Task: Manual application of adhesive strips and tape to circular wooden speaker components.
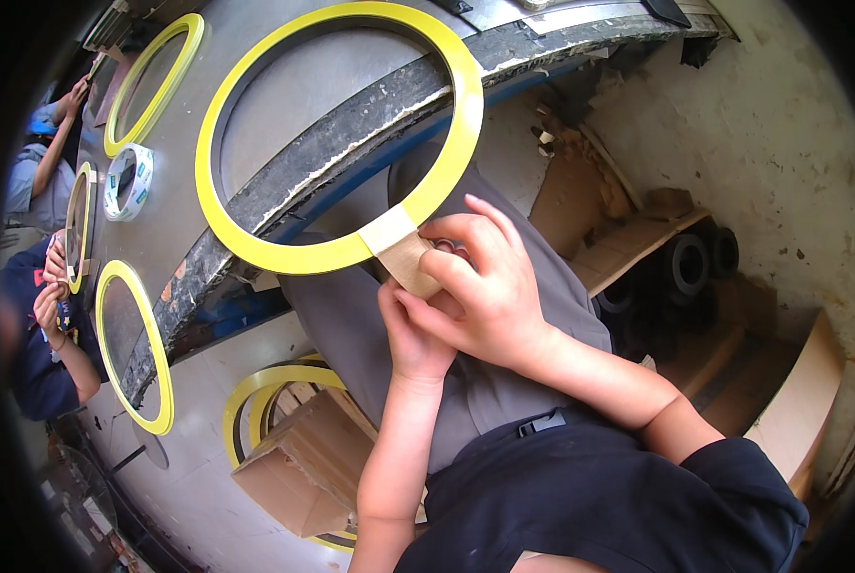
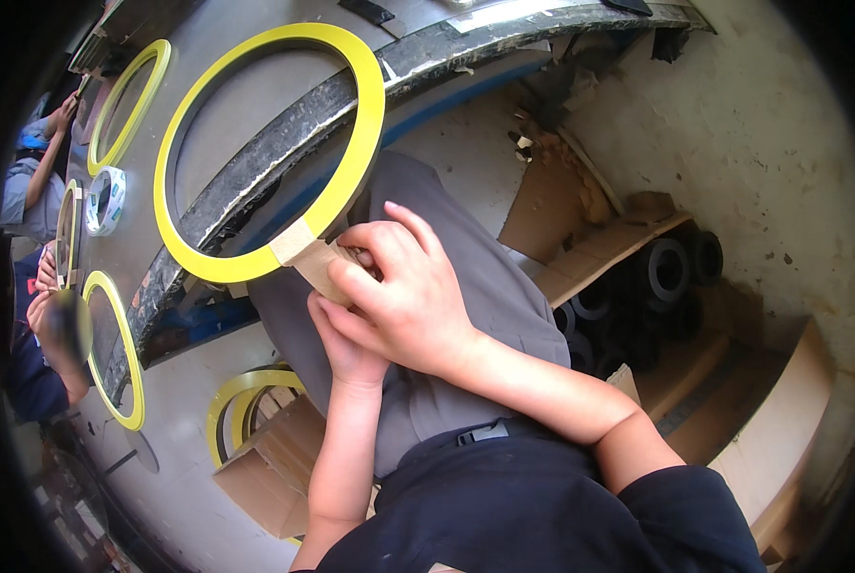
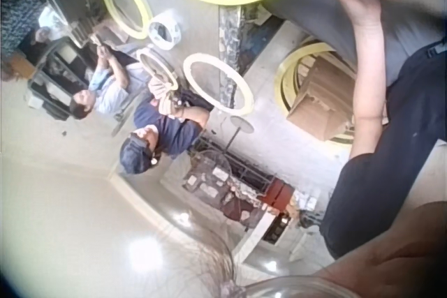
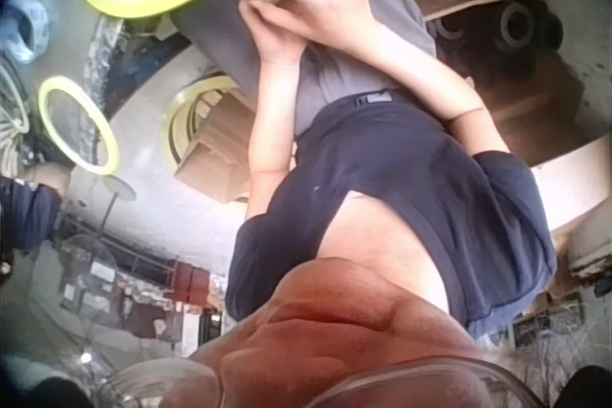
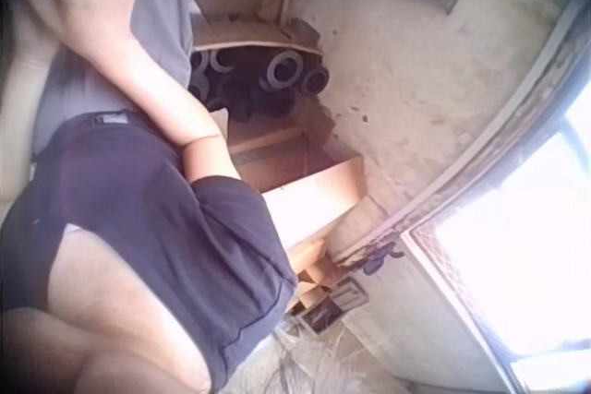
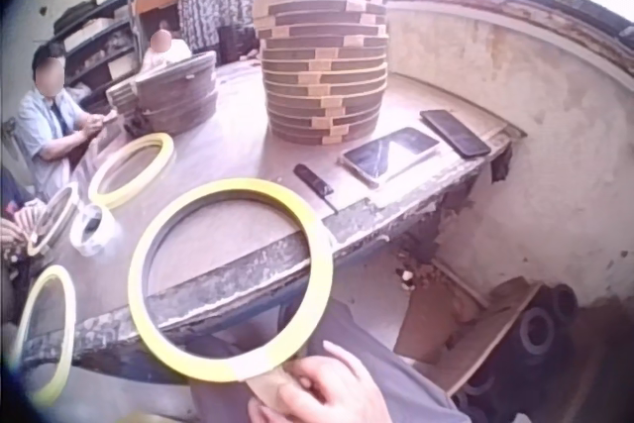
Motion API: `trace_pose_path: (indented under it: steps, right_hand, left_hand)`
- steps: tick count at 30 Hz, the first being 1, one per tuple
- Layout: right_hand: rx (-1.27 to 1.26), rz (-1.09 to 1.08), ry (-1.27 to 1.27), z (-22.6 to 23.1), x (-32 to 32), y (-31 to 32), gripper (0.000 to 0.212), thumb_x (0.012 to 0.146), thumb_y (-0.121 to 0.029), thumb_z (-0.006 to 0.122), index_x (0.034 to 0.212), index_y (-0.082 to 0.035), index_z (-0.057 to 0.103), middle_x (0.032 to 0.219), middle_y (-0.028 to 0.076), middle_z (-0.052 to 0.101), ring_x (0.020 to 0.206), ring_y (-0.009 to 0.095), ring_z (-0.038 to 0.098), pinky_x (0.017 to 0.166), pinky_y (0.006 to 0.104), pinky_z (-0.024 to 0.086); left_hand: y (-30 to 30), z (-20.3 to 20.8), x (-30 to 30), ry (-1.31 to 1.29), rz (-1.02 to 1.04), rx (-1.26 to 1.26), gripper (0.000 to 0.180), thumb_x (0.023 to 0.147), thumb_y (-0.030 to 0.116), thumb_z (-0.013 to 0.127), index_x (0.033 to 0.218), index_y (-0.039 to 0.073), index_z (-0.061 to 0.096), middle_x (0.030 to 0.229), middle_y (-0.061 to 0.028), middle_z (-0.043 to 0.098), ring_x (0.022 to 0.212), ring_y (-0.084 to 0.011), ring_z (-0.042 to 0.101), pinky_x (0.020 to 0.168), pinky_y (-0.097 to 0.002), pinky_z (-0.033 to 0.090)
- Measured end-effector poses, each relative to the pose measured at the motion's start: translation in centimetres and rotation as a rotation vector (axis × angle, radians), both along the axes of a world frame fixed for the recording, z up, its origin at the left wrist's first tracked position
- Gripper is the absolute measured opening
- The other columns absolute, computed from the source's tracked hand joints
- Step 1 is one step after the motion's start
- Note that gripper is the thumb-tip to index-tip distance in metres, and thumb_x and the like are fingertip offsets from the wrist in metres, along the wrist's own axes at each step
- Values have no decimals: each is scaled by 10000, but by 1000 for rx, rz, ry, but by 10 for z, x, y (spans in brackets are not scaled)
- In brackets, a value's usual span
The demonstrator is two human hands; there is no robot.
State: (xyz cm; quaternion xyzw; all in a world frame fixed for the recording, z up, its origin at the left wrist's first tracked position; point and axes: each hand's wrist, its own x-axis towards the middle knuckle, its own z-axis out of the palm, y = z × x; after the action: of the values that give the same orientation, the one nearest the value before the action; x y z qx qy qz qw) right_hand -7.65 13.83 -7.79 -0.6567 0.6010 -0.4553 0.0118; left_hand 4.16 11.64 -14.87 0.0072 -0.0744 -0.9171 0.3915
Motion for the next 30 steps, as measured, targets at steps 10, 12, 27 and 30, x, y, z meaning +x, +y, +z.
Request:
trace_pose_path:
  steps: [10, 12, 27, 30]
  right_hand:
    - [-25, 4, -18, 4, -3, -17, 304, 721, -149, 803, 914, -73, 580, 1052, 122, 633, 993, 310, 651, 1022, 504, 510]
    - [-38, 16, -26, 10, -3, -16, 310, 722, -151, 805, 922, -72, 582, 1055, 123, 629, 1003, 315, 648, 1026, 506, 506]
    - [14, 20, -46, 17, 0, 3, 274, 713, -129, 815, 899, -60, 626, 1047, 115, 663, 969, 312, 660, 909, 450, 536]
    - [27, 18, -55, 17, 1, -1, 277, 716, -133, 818, 907, -61, 630, 1059, 114, 665, 965, 314, 662, 871, 436, 538]
  left_hand:
    - [-1, 38, 34, -1454, 879, -717, 320, 1000, 244, 593, 1242, 34, 604, 1222, -106, 606, 1068, -233, 586, 984, -421, 450]
    - [-23, 96, 50, -1781, 1310, -1591, 222, 943, 138, 658, 1138, 31, 659, 1062, -90, 623, 1009, -267, 557, 953, -435, 436]
    - [-81, 171, 56, -1496, 664, -2078, 385, 767, 98, 821, 1130, 18, 718, 1025, -101, 682, 936, -303, 660, 836, -402, 554]
    - [-85, 173, 56, -1483, 684, -2082, 348, 769, 97, 819, 1098, 25, 727, 993, -91, 687, 913, -294, 668, 818, -401, 559]
